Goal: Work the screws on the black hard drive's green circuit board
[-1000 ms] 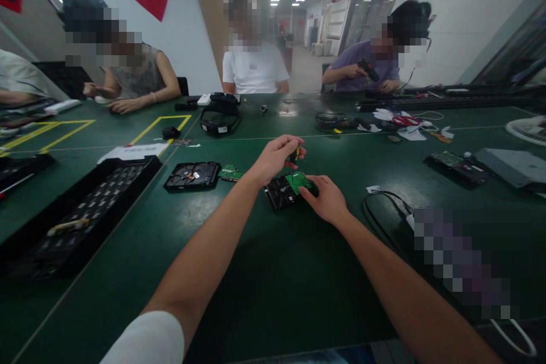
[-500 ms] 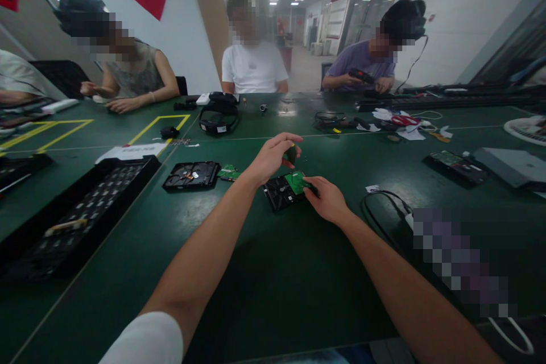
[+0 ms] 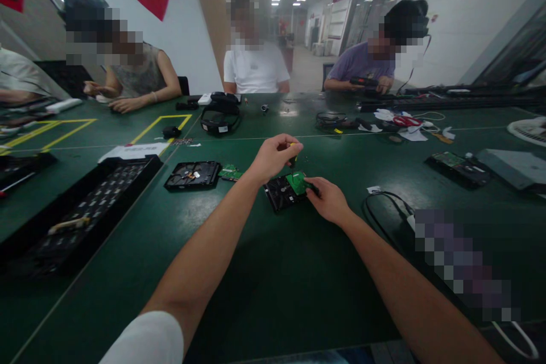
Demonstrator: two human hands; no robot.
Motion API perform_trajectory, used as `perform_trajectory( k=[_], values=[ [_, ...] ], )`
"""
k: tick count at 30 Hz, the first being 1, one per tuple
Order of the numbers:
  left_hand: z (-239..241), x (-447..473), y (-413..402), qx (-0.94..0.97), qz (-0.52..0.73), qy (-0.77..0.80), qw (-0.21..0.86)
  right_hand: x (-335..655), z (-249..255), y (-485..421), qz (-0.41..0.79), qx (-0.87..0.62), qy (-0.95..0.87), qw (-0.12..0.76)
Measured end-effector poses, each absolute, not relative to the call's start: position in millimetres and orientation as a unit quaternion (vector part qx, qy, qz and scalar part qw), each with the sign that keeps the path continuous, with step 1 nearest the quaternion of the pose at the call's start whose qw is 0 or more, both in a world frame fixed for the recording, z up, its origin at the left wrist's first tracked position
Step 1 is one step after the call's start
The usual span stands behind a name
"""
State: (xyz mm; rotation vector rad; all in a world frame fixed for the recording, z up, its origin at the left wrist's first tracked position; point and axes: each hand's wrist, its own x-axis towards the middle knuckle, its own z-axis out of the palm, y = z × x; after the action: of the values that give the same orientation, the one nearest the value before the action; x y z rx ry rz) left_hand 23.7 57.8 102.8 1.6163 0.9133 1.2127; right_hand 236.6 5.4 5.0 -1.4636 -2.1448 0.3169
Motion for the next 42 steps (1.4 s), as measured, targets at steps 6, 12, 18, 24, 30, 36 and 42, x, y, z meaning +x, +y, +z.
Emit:
perform_trajectory(
  k=[6, 12, 18, 24, 30, 36, 42],
  values=[
    [107.2, 27.2, 52.2, 0.62, 0.459, 0.314, 0.554, 237.0, 3.3, 5.8, 0.11, -0.539, -0.792, 0.265],
    [104.1, 28.5, 55.1, 0.611, 0.476, 0.322, 0.544, 237.3, 3.8, 5.9, 0.113, -0.542, -0.791, 0.259],
    [99.5, 29.6, 56.2, 0.605, 0.525, 0.379, 0.463, 237.3, 2.2, 6.1, 0.115, -0.536, -0.792, 0.268],
    [100.6, 26.7, 56.5, 0.644, 0.504, 0.356, 0.452, 236.6, 3.5, 6.2, 0.122, -0.537, -0.788, 0.274],
    [100.4, 21.6, 58.9, 0.663, 0.472, 0.322, 0.485, 236.8, 4.9, 6.4, 0.122, -0.544, -0.788, 0.26],
    [99.1, 25.9, 58.0, 0.618, 0.465, 0.301, 0.558, 237.4, 3.2, 6.3, 0.12, -0.532, -0.794, 0.269],
    [103.5, 23.5, 57.8, 0.589, 0.475, 0.32, 0.571, 237.4, 4.1, 6.6, 0.125, -0.537, -0.79, 0.268]
  ],
)
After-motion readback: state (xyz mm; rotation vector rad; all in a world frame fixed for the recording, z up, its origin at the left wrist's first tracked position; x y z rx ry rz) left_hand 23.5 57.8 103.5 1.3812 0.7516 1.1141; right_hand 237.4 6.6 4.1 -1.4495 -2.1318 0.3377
